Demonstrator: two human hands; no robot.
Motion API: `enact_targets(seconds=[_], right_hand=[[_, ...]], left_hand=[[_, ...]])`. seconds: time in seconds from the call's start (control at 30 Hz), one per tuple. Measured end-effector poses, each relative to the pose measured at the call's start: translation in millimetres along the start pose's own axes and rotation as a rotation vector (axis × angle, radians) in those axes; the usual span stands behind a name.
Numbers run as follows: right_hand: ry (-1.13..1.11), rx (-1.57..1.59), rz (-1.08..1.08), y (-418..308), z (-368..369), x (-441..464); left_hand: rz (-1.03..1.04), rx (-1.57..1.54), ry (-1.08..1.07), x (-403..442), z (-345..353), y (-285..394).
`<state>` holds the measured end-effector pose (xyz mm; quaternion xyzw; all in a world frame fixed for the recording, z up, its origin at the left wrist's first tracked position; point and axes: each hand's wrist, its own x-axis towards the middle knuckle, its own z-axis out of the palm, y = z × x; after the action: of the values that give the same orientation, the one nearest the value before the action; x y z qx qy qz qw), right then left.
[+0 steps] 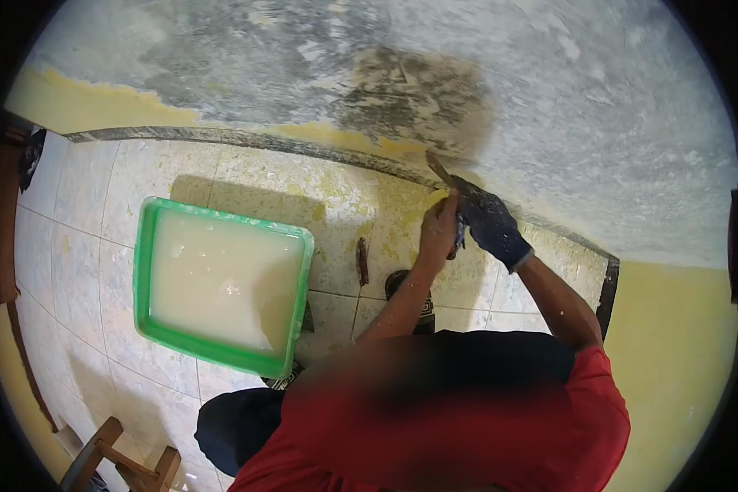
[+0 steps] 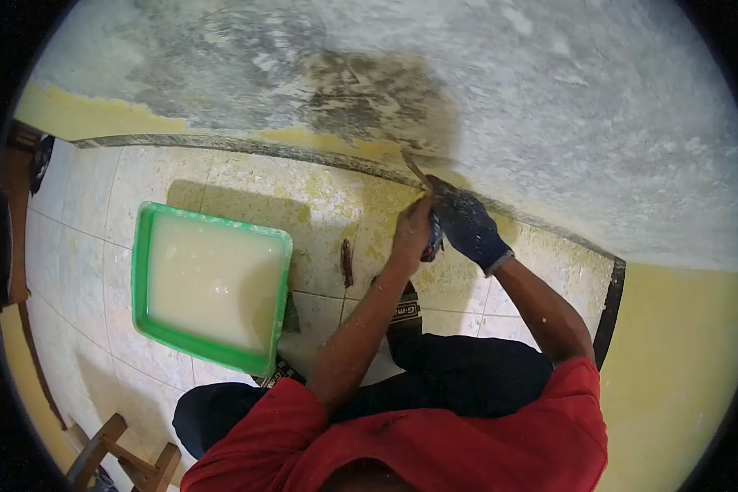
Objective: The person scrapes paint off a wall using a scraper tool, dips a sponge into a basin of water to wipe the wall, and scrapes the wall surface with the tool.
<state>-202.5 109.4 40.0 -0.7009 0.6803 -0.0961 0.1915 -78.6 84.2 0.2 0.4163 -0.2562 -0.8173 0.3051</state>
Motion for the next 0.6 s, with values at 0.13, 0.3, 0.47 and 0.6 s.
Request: enact_targets(seconds=[0.13, 0.3, 0.47, 0.6], right_hand=[[0.060, 0.043, 0.101, -20.9, -1.2, -5.0], [0.114, -0.016, 0.131, -23.4, 9.8, -7.6], [-0.002, 0.094, 0.223, -15.1, -2.6, -10.8], [0.100, 0.120, 0.268, -14.5, 12.4, -13.4]], left_hand=[[-0.132, -0.109, -0.100, 6.7, -5.6, -2.2], [-0.121, -0.162, -0.093, -5.3, -1.7, 5.1], [-0.017, 0.150, -0.008, 0.6, 4.1, -15.5], [0.051, 0.072, 0.004, -22.0, 13.3, -7.0]])
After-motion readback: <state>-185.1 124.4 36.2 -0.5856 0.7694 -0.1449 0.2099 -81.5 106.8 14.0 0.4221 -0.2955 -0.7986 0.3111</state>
